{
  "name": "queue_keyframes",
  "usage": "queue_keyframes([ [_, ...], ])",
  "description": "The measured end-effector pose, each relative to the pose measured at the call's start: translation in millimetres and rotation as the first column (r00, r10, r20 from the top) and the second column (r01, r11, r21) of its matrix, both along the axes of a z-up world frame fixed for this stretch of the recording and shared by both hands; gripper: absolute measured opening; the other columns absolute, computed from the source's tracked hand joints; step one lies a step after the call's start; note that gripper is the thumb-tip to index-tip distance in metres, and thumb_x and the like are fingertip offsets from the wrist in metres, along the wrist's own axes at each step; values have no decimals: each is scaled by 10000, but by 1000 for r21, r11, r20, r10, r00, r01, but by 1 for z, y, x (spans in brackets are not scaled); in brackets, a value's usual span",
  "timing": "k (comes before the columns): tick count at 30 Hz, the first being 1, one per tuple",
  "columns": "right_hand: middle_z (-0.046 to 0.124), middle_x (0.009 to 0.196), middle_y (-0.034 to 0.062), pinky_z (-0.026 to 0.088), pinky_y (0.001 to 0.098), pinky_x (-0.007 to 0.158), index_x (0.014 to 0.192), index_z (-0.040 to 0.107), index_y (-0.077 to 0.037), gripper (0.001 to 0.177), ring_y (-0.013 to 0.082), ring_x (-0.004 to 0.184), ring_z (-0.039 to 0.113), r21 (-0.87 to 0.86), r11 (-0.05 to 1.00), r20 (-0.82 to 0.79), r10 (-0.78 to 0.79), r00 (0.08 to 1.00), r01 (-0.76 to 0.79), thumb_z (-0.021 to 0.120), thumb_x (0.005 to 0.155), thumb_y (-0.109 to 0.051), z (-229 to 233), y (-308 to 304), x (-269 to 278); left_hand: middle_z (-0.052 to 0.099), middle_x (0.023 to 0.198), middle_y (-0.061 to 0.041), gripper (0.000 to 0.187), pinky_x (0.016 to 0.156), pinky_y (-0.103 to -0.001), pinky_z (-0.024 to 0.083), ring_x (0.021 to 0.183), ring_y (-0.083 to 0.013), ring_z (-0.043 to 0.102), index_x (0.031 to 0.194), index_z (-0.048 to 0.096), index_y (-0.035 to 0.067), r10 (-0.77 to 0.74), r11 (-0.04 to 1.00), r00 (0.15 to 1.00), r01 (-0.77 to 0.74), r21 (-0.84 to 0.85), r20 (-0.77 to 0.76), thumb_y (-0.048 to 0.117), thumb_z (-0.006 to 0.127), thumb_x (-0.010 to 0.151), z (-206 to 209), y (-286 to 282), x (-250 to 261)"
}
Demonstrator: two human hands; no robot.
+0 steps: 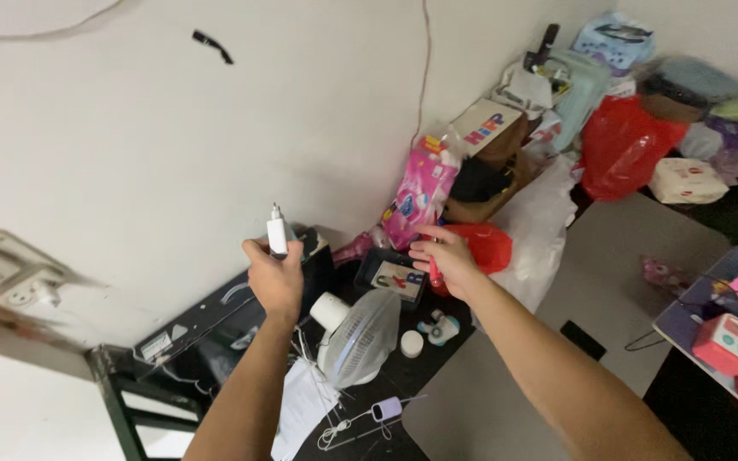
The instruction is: The person uses a screwdriver to unscrew and open the handle of a red electric fly swatter, then plugs in a charger and connects it to a power bank. The person also plugs the charger into a wall socket and handles a toy cash register and power bank.
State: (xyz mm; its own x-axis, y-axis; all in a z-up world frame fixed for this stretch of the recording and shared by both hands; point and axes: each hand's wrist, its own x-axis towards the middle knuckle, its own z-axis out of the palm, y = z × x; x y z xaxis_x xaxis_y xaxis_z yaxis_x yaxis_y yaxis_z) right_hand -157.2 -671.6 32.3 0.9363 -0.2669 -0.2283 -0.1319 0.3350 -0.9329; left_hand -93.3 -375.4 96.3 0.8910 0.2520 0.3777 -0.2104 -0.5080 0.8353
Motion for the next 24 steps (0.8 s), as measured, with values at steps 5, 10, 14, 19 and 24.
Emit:
queue_keyframes([
  [5,663,1270,218,579,467,960,1435,543,-56,477,349,1181,675,16,999,37,-51,998,51,538,958,-71,1,-39,-31,698,904,-238,502,808,-522,516,864,-450,687,1103,470,27,-122,992,992,122,-35,3,315,761,813,-2,-88,-25],
  [10,657,1285,212,572,458,978,1440,534,-67,474,335,1193,669,30,995,31,-95,995,94,535,966,-68,-5,-80,-69,719,1014,-226,500,850,-494,531,942,-417,709,1201,502,42,-321,941,947,322,-98,35,285,732,829,-14,-182,-53],
  [14,655,1279,210,577,461,989,1444,538,-75,480,327,1193,671,14,982,-41,-185,982,186,509,966,-50,-11,-115,-98,732,1084,-214,512,877,-480,541,991,-397,715,1268,566,56,-410,909,912,411,-72,19,272,724,833,-24,-240,-67],
  [19,662,1236,237,593,455,954,1430,541,-23,464,352,1138,692,23,947,-27,-320,947,320,552,966,-31,-23,-154,-129,728,1093,-226,526,890,-502,530,1022,-408,701,1293,586,80,-551,833,832,553,15,-60,371,688,868,-34,-281,-67],
  [24,680,1205,203,599,409,884,1431,538,-33,483,286,1050,712,-38,901,-73,-434,898,432,536,948,-40,-36,-190,-160,725,1100,-229,511,873,-546,521,1018,-441,687,1314,569,119,-640,753,756,653,84,-136,444,617,922,-32,-310,-60],
])
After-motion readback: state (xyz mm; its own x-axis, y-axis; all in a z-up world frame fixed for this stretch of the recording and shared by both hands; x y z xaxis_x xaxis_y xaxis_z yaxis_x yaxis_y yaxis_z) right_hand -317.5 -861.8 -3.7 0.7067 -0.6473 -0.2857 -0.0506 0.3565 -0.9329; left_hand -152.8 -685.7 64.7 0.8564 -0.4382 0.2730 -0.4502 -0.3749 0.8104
